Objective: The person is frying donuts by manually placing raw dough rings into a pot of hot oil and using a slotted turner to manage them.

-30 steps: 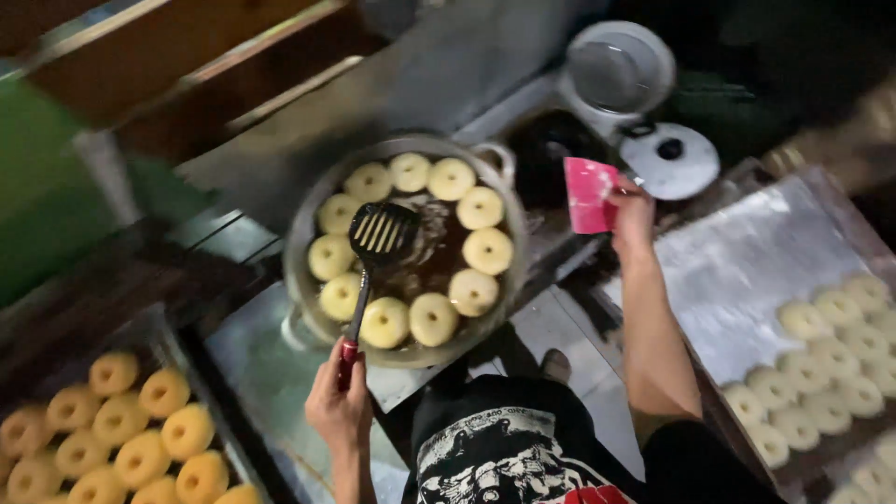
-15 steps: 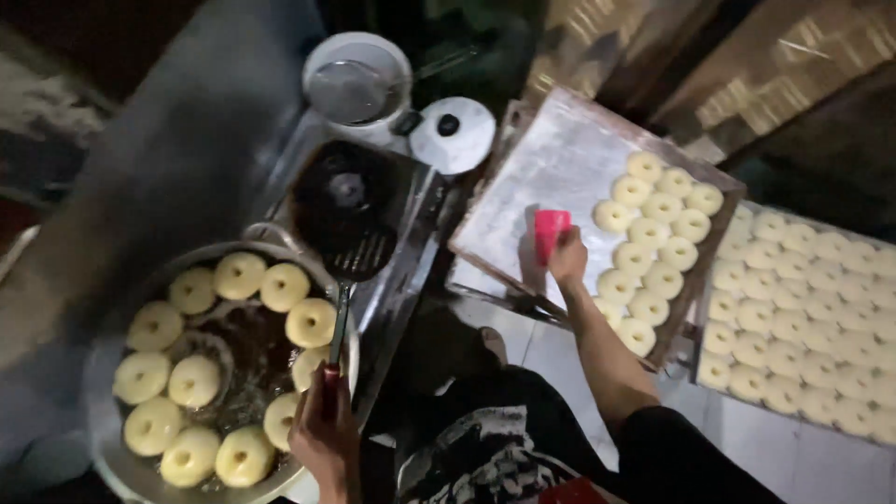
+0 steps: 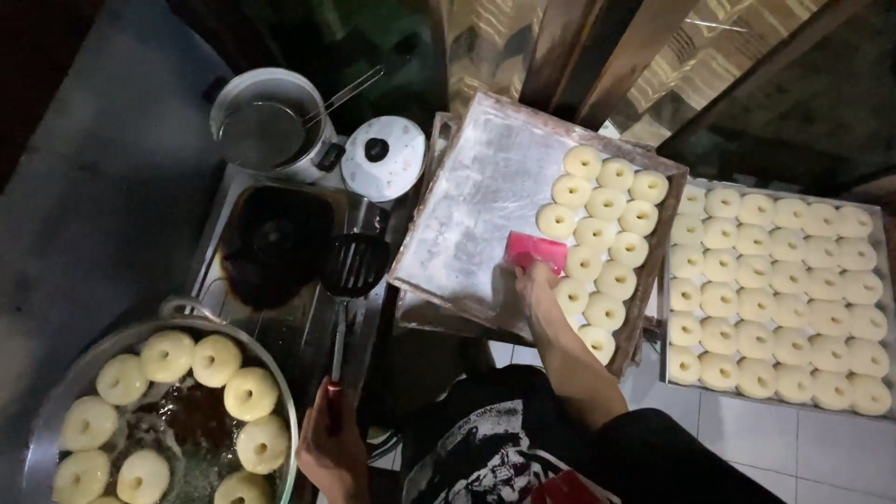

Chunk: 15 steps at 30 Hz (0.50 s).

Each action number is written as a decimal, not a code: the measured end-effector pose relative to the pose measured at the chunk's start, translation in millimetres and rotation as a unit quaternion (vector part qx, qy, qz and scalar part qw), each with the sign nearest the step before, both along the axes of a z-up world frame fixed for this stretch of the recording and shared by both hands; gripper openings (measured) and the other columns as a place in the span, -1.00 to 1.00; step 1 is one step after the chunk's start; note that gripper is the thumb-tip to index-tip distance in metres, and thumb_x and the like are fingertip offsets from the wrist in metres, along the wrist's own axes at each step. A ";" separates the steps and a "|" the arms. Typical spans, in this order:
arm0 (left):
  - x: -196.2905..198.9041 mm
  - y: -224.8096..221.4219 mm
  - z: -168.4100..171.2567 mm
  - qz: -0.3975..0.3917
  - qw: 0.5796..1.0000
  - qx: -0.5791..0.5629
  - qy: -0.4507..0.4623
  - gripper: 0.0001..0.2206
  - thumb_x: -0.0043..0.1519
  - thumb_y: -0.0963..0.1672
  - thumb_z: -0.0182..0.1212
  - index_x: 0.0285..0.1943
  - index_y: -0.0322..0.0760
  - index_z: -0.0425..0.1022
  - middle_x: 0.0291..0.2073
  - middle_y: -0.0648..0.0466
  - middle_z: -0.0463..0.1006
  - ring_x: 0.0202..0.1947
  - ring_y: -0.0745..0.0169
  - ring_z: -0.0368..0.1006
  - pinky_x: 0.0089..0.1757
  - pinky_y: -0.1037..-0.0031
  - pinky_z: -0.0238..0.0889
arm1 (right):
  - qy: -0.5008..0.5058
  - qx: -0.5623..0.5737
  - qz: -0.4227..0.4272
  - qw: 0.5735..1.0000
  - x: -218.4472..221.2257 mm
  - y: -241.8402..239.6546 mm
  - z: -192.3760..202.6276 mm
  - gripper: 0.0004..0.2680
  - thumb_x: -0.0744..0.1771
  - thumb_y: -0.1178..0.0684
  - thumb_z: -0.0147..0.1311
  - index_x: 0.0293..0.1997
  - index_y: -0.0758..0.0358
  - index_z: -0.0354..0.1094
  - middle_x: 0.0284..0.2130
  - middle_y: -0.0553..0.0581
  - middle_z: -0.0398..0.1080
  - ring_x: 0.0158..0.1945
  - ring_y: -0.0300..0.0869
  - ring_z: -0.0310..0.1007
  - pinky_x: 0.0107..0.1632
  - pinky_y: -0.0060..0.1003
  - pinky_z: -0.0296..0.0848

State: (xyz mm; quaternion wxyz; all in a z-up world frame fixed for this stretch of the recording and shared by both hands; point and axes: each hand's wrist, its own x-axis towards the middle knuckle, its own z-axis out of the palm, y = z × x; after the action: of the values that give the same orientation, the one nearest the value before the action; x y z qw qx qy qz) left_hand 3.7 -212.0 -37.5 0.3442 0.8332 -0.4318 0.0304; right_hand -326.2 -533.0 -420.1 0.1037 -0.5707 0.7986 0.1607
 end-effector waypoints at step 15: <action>2.1 9.9 5.8 0.071 0.996 -0.050 -0.009 -0.79 0.27 -0.16 0.41 0.07 -0.27 0.69 -0.24 0.04 0.67 -0.33 0.24 0.55 -0.28 0.44 0.34 | -0.634 -0.363 -0.639 0.243 50.0 -33.3 216.3 -0.56 0.23 0.18 0.22 0.20 0.02 0.13 0.00 0.31 0.47 -0.09 0.13 0.55 -0.24 0.12 0.68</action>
State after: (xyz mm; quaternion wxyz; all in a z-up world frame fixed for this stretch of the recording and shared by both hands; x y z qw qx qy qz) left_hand 5.8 -202.1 -31.6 0.3787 0.8431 -0.3727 0.0835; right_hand -276.2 -566.3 -203.7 0.4268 0.2317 0.5511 -0.6785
